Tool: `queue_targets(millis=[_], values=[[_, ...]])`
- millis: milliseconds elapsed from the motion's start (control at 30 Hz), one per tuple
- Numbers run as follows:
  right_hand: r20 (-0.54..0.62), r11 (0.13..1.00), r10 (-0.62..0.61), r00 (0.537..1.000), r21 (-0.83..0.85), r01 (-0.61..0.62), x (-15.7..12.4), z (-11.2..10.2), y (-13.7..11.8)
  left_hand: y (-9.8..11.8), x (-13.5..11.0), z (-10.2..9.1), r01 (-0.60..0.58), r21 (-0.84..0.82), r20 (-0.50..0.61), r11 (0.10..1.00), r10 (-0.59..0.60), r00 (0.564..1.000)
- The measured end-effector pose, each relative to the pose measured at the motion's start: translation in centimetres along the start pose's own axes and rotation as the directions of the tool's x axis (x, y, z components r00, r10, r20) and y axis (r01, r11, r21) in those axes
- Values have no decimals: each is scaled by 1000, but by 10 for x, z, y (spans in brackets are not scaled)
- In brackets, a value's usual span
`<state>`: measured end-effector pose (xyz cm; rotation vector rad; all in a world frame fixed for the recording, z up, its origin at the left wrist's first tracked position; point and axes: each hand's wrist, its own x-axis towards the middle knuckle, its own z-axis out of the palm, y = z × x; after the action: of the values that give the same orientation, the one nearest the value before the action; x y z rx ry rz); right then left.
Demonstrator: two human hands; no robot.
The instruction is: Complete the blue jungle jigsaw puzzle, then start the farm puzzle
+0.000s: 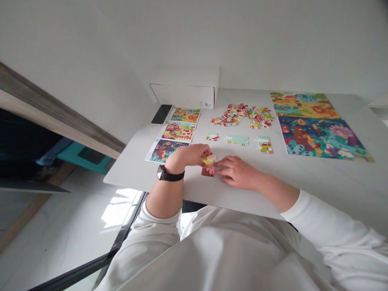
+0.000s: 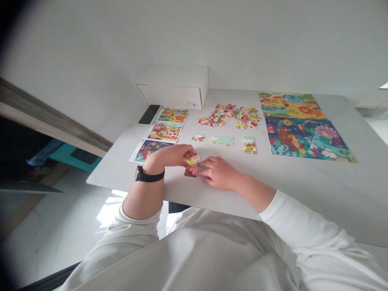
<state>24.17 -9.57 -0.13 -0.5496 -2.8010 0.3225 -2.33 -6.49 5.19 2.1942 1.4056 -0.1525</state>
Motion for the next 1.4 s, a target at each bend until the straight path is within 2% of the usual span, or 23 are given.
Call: queue_targets(millis=[400, 600, 733, 900, 1033, 1167, 1300, 1400], values=[[-71, 1000, -18, 997, 15, 19, -2, -3, 8, 1, -3, 0, 0, -14, 0, 1000, 0, 1000], [-68, 999, -23, 997, 37, 26, -4, -4, 10, -3, -3, -1, 12, -12, 14, 1000, -12, 1000], [-77, 998, -24, 997, 55, 28, -4, -6, 11, -11, -5, -4, 85, -48, -83, 995, -89, 993], [-74, 997, -18, 997, 72, 24, -3, -11, 11, -18, -4, -4, 174, -19, -212, 985, -174, 962], [-96, 998, -29, 995, 49, 34, -2, -11, 7, -20, 0, -1, 173, -24, -343, 985, -171, 924], [-9, 999, -28, 1000, 23, 28, -1, -5, 2, -21, 5, 0, 148, -55, -443, 987, -157, 883], [57, 1000, -8, 998, 16, 8, 1, -1, -3, -21, 10, 0, 119, -113, -549, 986, -162, 820], [36, 1000, -11, 999, 26, 10, 2, -8, 0, -22, 15, 0, 98, -158, -619, 983, -175, 766]])
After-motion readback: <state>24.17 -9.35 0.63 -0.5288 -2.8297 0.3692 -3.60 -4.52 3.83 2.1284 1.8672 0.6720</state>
